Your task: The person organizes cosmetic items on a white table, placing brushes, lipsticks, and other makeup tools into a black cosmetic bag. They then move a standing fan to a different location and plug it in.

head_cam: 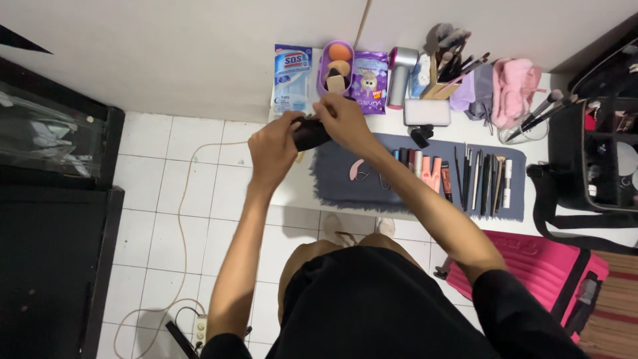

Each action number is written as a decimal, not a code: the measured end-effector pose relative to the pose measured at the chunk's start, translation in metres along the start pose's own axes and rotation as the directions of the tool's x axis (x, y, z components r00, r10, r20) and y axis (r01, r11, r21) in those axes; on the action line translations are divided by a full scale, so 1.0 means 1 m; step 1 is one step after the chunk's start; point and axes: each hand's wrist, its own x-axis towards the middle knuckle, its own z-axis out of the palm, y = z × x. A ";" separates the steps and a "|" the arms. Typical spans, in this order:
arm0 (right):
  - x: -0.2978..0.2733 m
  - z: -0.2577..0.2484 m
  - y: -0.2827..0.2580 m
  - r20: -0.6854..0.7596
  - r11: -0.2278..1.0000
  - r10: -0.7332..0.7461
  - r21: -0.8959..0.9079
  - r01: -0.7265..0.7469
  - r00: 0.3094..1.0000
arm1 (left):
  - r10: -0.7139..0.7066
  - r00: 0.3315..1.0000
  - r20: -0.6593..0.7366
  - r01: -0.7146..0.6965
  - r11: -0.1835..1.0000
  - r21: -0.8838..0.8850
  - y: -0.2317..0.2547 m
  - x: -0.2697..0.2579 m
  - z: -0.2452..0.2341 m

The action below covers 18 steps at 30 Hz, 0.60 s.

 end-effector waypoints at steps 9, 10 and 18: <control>-0.021 -0.031 0.138 -0.334 0.941 0.209 -0.187 -0.282 0.919 | -0.035 0.984 -0.174 0.003 0.983 -0.184 0.012 -0.013 -0.004; -0.030 -0.038 0.146 -0.287 0.940 0.178 -0.234 -0.249 0.941 | -0.039 0.993 -0.114 0.013 0.977 -0.214 0.020 -0.013 -0.002; -0.144 -0.186 0.123 0.419 0.637 0.011 0.697 -0.329 0.908 | 0.001 0.964 0.266 0.143 0.839 -0.525 0.070 0.025 0.046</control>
